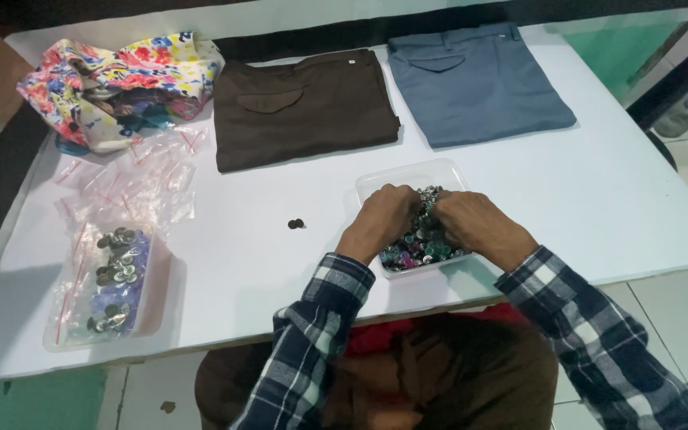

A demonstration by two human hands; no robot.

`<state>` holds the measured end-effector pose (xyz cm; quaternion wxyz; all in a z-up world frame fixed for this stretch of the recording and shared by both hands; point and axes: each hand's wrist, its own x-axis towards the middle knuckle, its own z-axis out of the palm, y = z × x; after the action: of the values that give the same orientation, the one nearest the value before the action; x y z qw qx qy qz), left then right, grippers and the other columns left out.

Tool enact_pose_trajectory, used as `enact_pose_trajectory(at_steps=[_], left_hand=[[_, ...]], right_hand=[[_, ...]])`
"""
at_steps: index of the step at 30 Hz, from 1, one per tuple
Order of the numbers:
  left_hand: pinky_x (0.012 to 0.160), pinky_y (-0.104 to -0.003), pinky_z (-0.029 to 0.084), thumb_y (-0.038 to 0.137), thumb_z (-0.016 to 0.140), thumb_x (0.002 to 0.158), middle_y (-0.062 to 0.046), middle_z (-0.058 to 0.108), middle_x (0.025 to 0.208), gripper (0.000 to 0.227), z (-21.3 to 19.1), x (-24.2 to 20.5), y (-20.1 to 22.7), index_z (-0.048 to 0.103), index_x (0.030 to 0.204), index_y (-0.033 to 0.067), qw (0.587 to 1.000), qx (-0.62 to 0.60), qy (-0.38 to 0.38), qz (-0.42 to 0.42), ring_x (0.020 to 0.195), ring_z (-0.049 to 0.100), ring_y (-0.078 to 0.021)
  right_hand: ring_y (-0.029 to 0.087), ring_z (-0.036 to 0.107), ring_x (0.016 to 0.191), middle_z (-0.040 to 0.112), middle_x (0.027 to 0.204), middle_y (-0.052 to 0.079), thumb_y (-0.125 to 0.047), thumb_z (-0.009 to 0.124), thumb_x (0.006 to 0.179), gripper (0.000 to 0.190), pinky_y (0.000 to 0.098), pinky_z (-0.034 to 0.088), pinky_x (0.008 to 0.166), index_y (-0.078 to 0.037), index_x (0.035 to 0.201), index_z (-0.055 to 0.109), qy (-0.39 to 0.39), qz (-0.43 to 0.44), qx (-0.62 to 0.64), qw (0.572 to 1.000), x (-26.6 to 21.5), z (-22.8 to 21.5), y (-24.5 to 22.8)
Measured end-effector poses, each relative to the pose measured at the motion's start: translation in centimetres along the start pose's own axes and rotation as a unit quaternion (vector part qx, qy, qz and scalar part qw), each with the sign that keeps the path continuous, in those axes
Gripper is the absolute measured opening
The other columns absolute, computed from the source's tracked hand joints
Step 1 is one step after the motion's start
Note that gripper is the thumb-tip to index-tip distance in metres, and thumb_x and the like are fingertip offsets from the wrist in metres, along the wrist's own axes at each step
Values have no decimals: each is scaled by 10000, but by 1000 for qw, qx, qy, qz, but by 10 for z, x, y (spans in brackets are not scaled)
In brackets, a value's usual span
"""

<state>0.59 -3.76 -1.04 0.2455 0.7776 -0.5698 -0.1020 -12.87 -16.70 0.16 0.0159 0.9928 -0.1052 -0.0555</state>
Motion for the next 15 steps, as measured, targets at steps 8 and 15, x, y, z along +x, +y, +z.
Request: enact_pose_trajectory(at_steps=[8, 15], left_hand=[[869, -485, 585, 91, 718, 794, -128, 784, 886, 245, -29, -21, 23, 778, 1024, 152, 960, -281, 6, -14, 972, 739, -390], [701, -305, 636, 46, 773, 803, -162, 773, 807, 249, -19, -21, 18, 764, 1052, 67, 912, -409, 35, -3, 764, 754, -224]], right_hand=[[406, 739, 951, 764, 968, 255, -84, 738, 866, 227, 476, 603, 790, -20, 1076, 792, 63, 136, 368, 918, -31, -68, -18], [257, 686, 871, 764, 917, 251, -46, 743, 872, 235, 412, 610, 772, 22, 1093, 785, 84, 144, 531, 830, -40, -60, -17]])
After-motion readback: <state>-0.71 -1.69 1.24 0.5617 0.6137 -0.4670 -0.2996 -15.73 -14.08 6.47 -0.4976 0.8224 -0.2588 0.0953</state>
